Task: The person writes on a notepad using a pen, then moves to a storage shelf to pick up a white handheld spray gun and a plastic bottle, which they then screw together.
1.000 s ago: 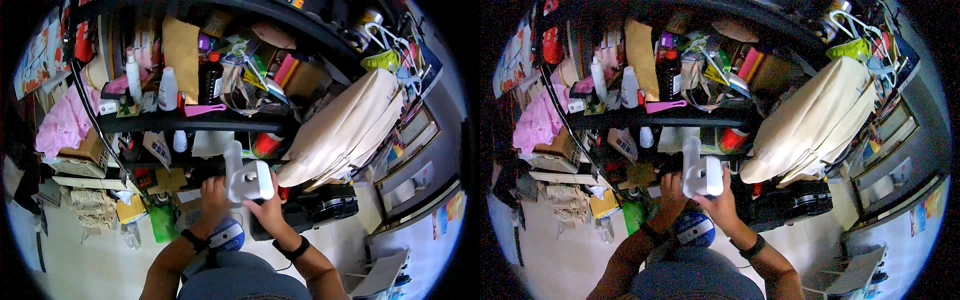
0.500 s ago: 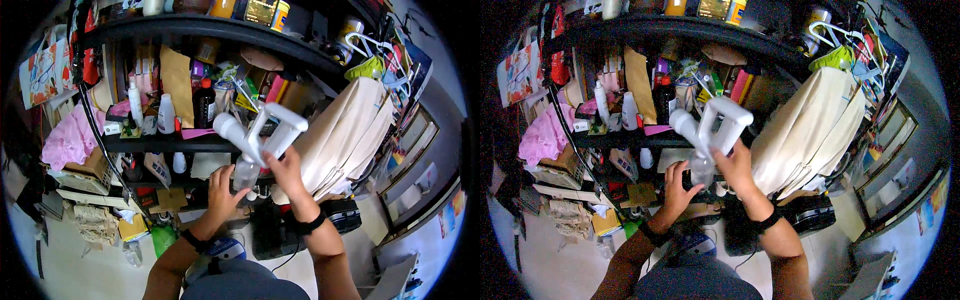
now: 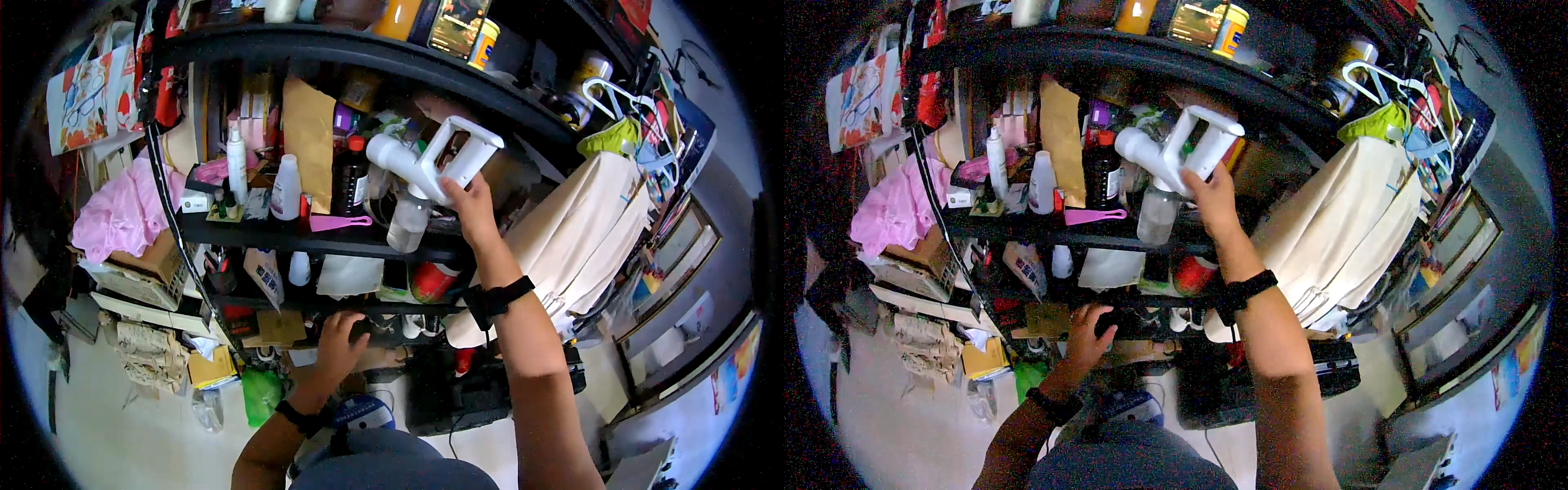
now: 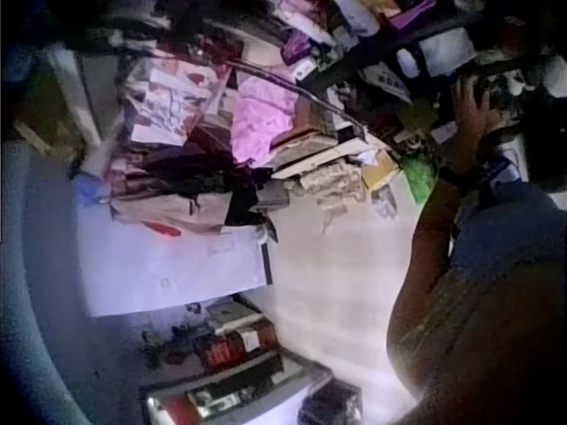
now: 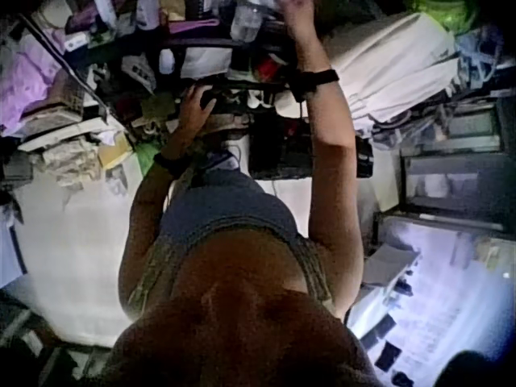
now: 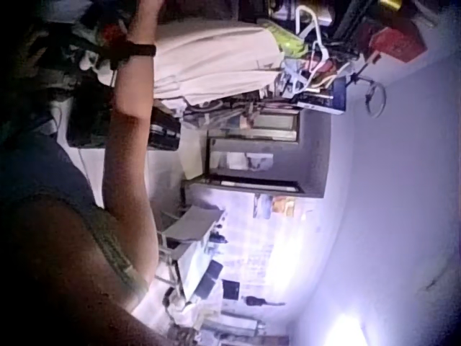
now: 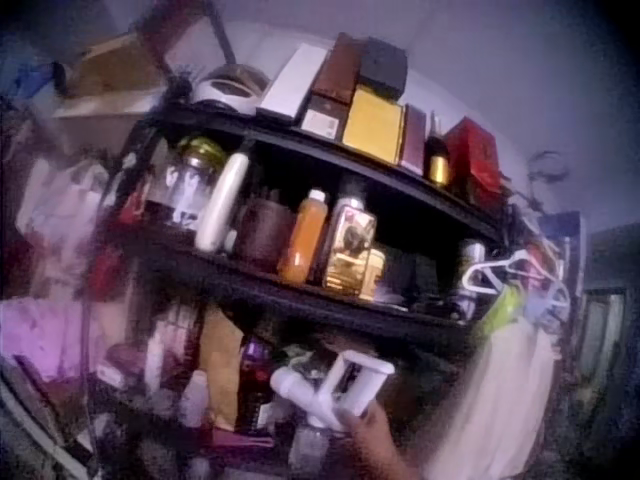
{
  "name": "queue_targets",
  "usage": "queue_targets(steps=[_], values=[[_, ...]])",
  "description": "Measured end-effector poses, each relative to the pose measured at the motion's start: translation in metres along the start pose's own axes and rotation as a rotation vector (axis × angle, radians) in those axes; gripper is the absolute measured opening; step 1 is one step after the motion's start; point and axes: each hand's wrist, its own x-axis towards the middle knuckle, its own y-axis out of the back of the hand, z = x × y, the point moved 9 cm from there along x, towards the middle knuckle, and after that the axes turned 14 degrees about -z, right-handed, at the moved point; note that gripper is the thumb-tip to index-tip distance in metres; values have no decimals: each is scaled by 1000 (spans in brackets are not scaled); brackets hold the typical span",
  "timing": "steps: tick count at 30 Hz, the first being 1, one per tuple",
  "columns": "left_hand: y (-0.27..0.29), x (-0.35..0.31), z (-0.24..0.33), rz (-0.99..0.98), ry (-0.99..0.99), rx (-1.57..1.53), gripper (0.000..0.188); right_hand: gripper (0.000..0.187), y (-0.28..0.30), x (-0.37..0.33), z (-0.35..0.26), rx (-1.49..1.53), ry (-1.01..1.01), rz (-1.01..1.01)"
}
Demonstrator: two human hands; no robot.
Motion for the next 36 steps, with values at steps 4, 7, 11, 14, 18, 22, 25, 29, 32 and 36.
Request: queue_targets(steps=[4, 7, 11, 14, 18, 22, 25, 29, 32, 36], values=[[-1, -10, -24, -10, -4, -42, 34, 33, 0, -1, 31, 96, -113, 36], [4, -21, -23, -31, -10, -50, 33, 34, -2, -8, 41, 74, -121, 39], [5, -31, -27, -79, 39, -93, 33, 34, 3, -6, 51, 20, -73, 127], [-3, -35, -40, -136, 65, -103, 33, 34, 6, -1, 56, 7, -54, 112], [-5, -41, -46, -132, 63, -92, 31, 33, 9, -2, 62, 3, -43, 107], [-13, -43, -48, -164, 49, -2, 29, 33, 29, -9, 68, -17, -17, 179], [-18, -46, -51, -205, 28, 43, 31, 35, 35, -13, 66, -95, 70, 279], [-19, -47, -44, -200, 2, 9, 34, 40, 33, -11, 55, -443, -37, 422], [-20, -52, -55, -169, 59, -76, 29, 36, 5, -7, 31, -605, -65, 477], [-28, -53, -64, -188, 91, -142, 32, 36, -1, -1, 35, -486, 54, 543]])
